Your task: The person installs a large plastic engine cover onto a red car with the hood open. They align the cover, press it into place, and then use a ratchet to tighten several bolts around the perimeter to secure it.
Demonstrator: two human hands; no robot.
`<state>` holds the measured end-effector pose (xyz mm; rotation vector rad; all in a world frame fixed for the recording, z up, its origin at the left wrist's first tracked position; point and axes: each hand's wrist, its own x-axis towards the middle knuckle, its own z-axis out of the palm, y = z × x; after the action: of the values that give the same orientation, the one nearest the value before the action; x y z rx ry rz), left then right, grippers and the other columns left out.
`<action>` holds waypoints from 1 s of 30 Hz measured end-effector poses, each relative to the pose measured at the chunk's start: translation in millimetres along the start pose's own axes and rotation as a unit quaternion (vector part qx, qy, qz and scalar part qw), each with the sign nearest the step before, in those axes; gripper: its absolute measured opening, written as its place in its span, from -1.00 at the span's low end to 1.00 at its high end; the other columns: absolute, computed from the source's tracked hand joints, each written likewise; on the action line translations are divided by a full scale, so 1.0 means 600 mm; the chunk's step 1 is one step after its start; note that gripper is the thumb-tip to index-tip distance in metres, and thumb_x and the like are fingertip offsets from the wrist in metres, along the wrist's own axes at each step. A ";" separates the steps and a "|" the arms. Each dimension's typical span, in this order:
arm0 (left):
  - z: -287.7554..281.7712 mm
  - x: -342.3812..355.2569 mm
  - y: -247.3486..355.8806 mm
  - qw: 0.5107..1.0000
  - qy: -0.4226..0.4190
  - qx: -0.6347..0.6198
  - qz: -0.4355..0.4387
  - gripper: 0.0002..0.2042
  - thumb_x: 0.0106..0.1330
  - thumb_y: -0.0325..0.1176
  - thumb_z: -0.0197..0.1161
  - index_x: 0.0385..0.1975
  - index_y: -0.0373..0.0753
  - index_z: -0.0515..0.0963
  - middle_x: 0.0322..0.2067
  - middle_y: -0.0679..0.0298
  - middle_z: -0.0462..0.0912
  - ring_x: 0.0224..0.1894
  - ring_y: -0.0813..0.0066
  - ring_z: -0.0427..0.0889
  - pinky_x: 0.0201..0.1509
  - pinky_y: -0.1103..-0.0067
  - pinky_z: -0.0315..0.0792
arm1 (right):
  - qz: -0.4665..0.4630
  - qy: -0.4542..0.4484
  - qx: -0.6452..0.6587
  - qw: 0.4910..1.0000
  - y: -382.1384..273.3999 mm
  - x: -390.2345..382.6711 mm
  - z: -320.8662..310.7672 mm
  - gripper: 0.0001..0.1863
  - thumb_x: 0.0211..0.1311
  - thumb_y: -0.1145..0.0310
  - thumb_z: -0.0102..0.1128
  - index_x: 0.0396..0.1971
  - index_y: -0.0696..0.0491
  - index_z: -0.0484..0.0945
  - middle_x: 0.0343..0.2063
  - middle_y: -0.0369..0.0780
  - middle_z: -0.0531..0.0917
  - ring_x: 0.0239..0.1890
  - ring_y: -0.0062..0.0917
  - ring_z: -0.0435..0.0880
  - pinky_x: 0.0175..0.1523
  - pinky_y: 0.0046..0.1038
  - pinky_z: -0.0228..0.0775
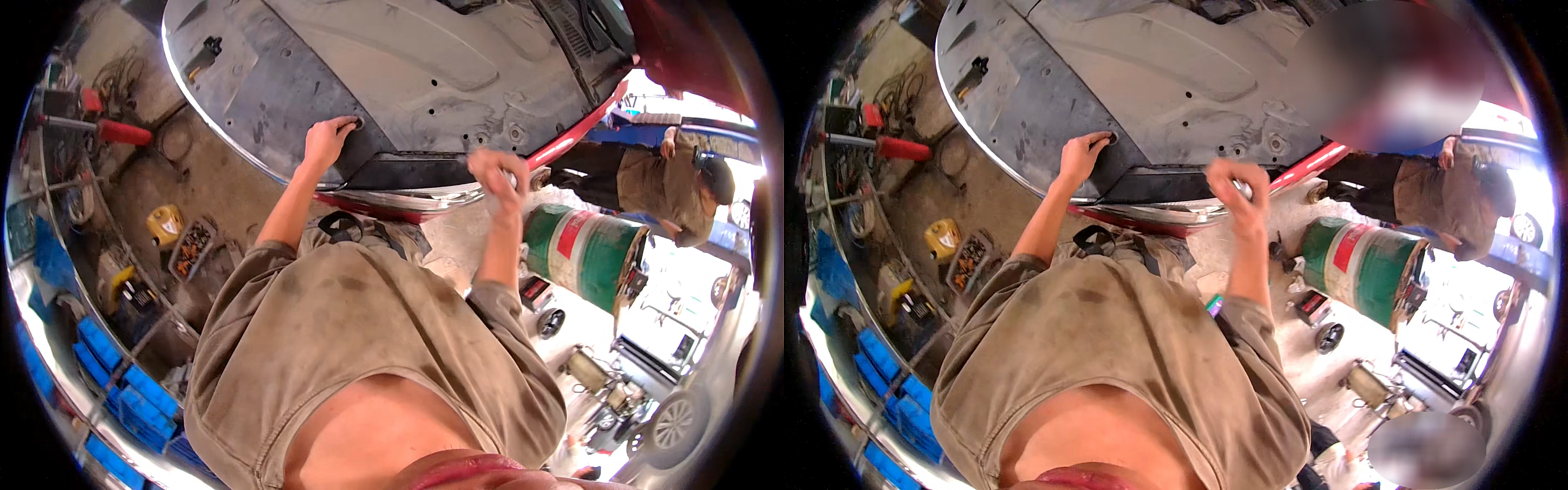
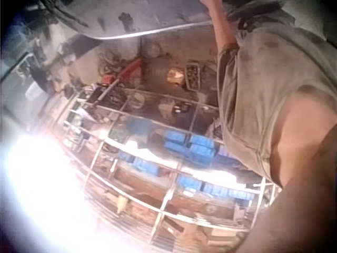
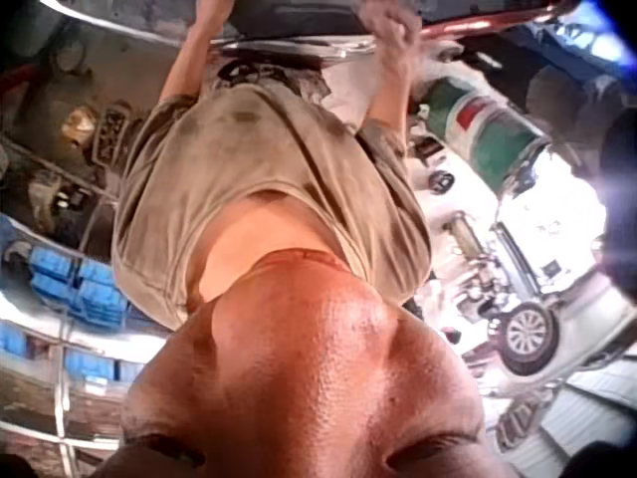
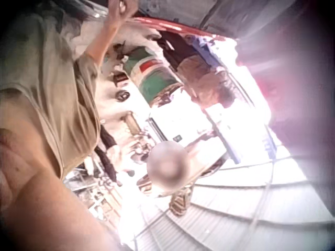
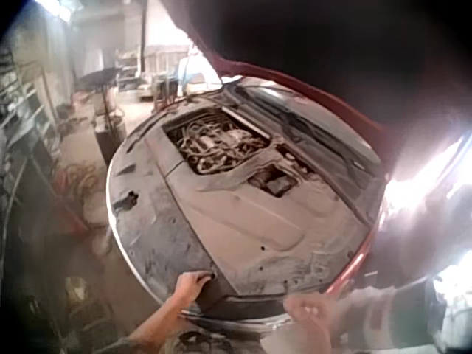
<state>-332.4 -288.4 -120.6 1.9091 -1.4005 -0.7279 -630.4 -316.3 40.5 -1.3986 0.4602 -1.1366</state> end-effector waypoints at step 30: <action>0.055 -0.021 -0.024 0.981 0.177 0.071 0.041 -0.82 0.23 -0.12 0.21 -0.33 0.01 0.69 -0.44 0.37 0.67 -0.44 0.27 0.65 -0.40 0.42 0.51 | 0.090 -0.046 0.089 0.991 0.313 0.158 0.162 -0.79 0.17 0.45 0.09 -0.60 0.24 0.42 -0.76 -0.29 0.34 -0.68 -0.64 0.26 -0.54 -0.52 0.10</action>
<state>-352.0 -279.1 -152.1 1.9586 -1.3200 -0.2357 -443.1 -382.3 -78.8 -1.2220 0.4013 -0.9395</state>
